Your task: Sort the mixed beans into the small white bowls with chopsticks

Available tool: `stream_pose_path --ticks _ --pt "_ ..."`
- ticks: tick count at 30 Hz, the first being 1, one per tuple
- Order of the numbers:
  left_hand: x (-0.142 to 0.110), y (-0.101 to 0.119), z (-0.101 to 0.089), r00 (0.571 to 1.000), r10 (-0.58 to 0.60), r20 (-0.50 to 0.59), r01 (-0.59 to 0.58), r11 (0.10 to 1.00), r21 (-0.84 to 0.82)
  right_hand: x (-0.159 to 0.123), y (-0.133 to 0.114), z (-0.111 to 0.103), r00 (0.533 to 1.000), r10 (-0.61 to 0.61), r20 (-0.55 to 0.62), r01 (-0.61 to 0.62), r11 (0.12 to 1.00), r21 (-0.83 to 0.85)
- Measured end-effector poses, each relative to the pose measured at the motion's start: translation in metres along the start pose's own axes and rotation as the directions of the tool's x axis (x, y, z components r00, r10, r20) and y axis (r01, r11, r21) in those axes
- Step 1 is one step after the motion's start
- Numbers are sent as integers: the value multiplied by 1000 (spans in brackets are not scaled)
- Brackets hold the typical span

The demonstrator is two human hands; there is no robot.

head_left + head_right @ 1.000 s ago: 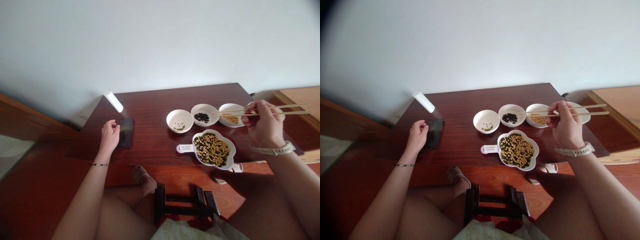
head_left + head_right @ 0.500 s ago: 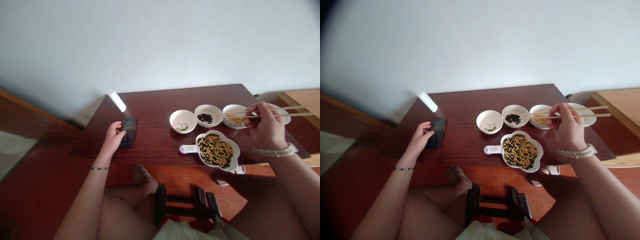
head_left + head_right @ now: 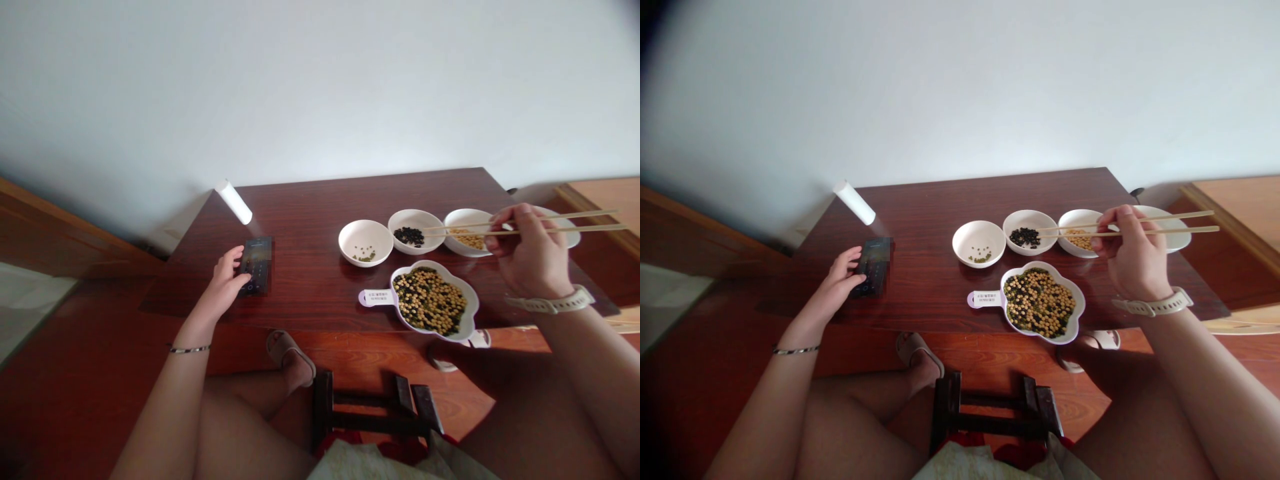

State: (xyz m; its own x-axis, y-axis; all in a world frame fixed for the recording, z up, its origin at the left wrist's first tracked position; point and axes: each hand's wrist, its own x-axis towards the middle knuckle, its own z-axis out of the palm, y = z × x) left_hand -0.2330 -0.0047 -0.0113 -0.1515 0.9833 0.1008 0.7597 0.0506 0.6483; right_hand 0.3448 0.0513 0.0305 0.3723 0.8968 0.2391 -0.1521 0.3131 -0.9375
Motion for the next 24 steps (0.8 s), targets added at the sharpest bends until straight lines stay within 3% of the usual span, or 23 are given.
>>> stream_pose_path --ticks 10,16,24 --pt "-15 10 -4 994 16 104 -29 992 123 3 3 -5 1000 3 4 -3 1000 13" --pt "-10 -6 -3 995 42 95 -42 999 -11 2 2 -6 1000 0 16 -1 1000 10" --pt "1 -14 1 999 29 19 -29 999 -23 2 1 -8 999 1 36 -1 1000 7"
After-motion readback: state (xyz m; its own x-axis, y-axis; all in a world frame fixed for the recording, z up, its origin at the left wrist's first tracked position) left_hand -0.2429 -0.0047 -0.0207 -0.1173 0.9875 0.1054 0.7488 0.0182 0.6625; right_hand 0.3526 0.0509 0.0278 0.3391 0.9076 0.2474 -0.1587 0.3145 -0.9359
